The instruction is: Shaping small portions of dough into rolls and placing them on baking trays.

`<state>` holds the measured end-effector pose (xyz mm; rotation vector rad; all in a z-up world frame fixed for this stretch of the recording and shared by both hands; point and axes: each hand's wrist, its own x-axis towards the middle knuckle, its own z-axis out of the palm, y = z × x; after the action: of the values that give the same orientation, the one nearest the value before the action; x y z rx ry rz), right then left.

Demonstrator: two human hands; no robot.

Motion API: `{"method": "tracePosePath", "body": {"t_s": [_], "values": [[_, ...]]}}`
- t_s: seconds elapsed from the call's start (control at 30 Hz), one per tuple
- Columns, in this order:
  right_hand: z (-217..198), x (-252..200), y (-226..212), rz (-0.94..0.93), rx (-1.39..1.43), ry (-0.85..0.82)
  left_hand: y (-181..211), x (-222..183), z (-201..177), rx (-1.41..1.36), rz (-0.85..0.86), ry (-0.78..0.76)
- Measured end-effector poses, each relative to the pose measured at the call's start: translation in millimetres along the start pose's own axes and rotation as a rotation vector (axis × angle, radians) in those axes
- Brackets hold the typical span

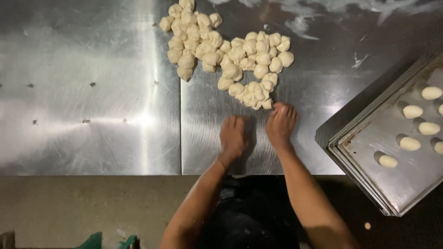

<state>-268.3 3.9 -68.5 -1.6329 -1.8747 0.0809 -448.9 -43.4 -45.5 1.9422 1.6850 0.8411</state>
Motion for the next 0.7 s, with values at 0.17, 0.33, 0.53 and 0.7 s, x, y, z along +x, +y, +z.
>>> {"method": "tracePosePath", "body": {"t_s": [0.17,0.33,0.53,0.7], "values": [[-39,-81,4,-0.044,0.062,-0.155,-42,-99,-4,0.097,0.124,-0.059],[-65,-81,46,-0.068,-0.045,-0.168,-97,-103,-48,0.133,0.214,-0.111],[-22,-5,76,0.158,-0.234,-0.081,-69,-7,-52,0.268,0.006,-0.003],[4,34,57,0.182,-0.095,0.039,-42,36,-21,0.144,-0.002,0.136]]}}
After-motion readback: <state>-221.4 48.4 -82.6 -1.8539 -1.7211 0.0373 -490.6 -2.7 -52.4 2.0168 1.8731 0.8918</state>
